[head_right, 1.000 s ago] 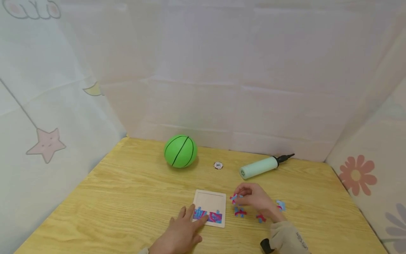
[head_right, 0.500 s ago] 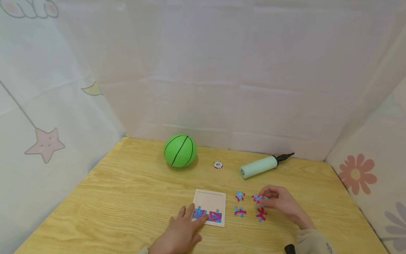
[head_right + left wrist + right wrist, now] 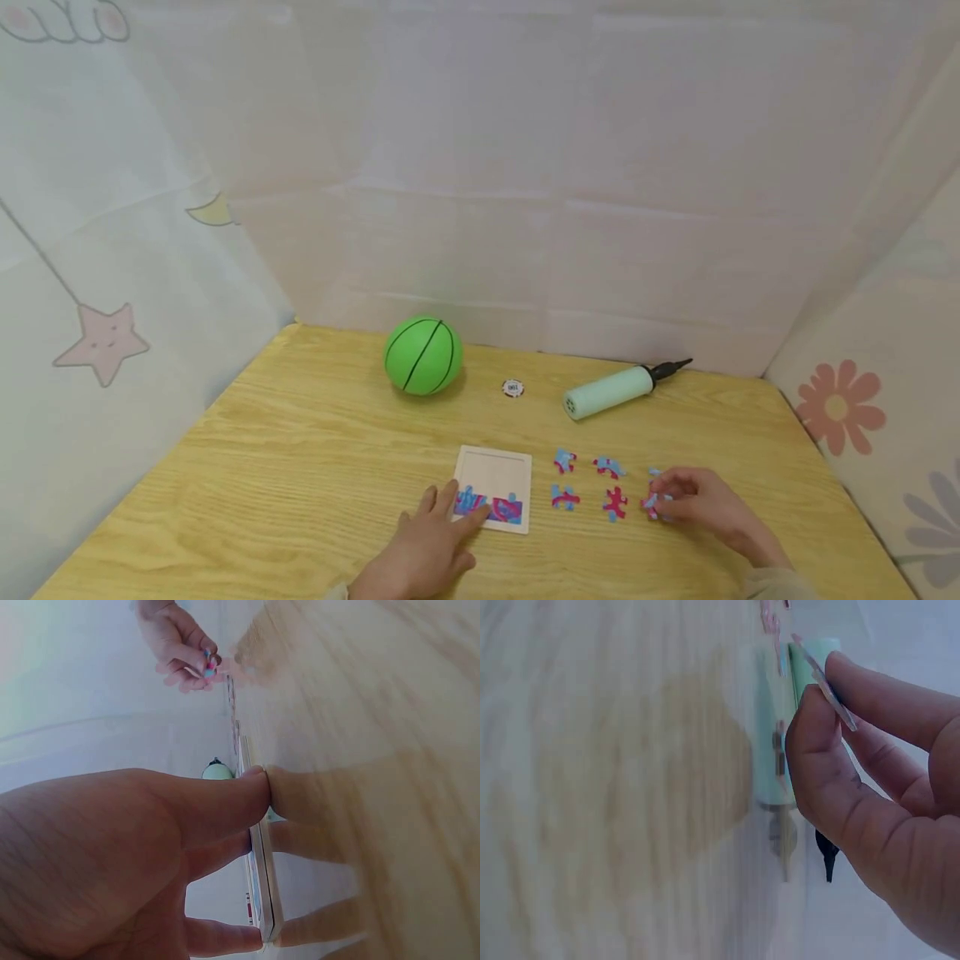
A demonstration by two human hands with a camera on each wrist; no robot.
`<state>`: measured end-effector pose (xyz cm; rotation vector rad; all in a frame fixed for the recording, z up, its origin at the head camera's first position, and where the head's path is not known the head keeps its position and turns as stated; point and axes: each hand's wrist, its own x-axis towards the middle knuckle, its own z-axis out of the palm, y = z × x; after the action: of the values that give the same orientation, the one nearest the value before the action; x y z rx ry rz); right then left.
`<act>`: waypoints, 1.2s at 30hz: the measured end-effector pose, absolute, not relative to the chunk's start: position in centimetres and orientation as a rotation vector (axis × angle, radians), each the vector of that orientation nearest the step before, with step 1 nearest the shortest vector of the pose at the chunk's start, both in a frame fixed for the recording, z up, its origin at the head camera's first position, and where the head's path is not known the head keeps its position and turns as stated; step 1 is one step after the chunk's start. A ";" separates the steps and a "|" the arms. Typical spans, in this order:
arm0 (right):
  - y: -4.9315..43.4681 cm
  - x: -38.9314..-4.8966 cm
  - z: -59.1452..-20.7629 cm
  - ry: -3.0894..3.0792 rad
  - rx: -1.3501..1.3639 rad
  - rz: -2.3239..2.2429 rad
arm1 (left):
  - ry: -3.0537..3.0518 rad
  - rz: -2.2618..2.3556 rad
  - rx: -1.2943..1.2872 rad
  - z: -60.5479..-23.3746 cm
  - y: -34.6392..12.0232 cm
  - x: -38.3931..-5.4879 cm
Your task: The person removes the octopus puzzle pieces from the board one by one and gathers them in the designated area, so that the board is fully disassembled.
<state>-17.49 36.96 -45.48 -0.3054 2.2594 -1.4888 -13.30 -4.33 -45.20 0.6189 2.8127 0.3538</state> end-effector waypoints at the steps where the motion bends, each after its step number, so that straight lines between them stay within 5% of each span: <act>1: 37.2 -17.5 -45.6 2.248 -0.310 -1.486 | 2.812 0.359 0.615 -45.2 -4.3 -13.3; 8: 37.5 -17.3 -45.9 2.234 -0.358 -1.488 | 2.813 0.366 0.608 -45.1 -4.4 -13.3; 22: 36.1 -16.8 -44.5 2.797 -0.037 -0.898 | 2.827 0.384 0.617 -45.0 -4.5 -13.3; 36: 35.7 -16.6 -44.6 2.789 0.008 -0.892 | 2.788 0.445 0.598 -45.1 -4.4 -13.0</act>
<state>-16.58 35.73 -44.62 0.0079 2.7886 -0.8917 -13.03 -4.40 -45.12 0.5976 2.7875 0.4447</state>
